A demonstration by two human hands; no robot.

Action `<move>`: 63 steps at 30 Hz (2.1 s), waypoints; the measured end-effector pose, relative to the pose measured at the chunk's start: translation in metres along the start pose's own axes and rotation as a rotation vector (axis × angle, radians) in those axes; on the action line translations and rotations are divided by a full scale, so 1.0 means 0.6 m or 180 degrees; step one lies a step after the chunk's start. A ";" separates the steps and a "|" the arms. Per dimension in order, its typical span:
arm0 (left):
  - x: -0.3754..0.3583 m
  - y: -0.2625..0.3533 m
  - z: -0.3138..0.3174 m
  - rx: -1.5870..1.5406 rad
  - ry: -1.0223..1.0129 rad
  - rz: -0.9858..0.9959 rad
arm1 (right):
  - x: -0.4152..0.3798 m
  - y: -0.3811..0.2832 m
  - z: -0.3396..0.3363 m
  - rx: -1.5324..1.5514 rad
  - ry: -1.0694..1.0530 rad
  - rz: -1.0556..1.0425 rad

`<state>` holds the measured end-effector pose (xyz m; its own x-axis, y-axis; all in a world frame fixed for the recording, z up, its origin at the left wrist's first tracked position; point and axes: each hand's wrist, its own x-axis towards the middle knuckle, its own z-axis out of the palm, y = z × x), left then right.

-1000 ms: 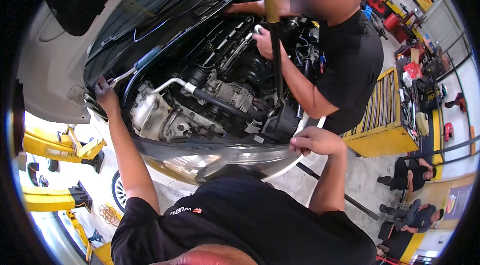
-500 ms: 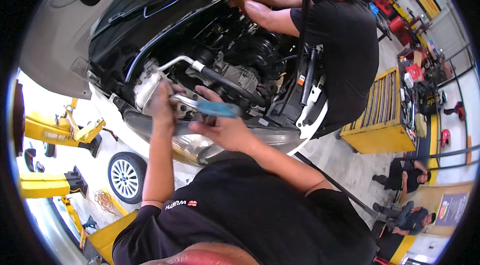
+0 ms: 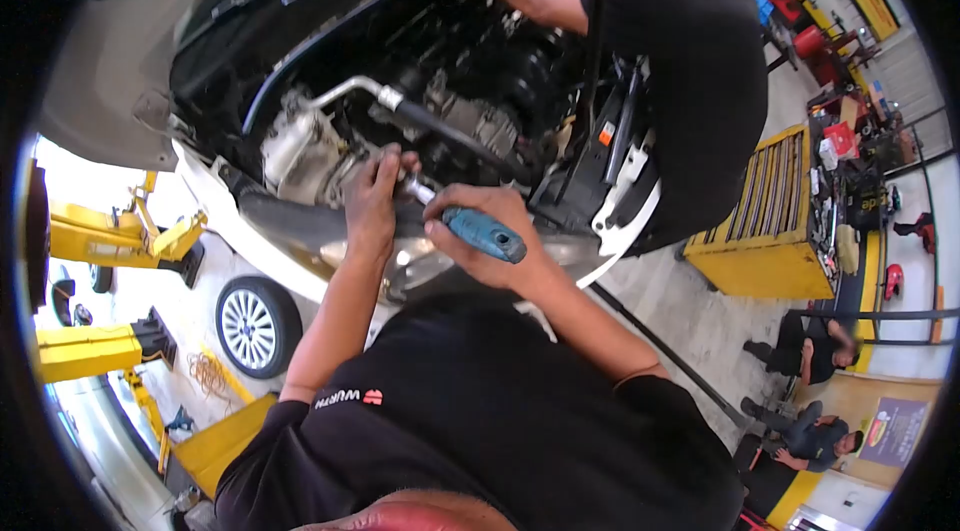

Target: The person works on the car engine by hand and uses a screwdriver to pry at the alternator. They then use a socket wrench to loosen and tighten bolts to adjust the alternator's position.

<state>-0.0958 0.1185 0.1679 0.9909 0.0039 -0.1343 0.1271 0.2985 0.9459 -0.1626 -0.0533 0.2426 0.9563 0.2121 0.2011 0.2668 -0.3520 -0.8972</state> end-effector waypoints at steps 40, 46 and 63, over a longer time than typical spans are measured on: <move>0.163 -0.036 -0.024 0.4623 -0.2852 0.1213 | 0.208 0.212 -0.193 -0.0888 -0.0588 0.1334; 0.262 -0.123 0.046 0.4235 -0.2728 0.2484 | 0.221 0.199 -0.178 -0.0945 -0.0500 0.1468; 0.341 -0.211 0.123 0.3469 -0.2283 0.3299 | 0.247 0.158 -0.153 -0.2591 -0.1772 0.0154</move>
<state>0.0940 0.0112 0.0422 0.4477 -0.7399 0.5021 -0.8898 -0.3130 0.3322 0.0156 -0.1389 0.2233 0.8313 0.5062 -0.2297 0.4293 -0.8471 -0.3132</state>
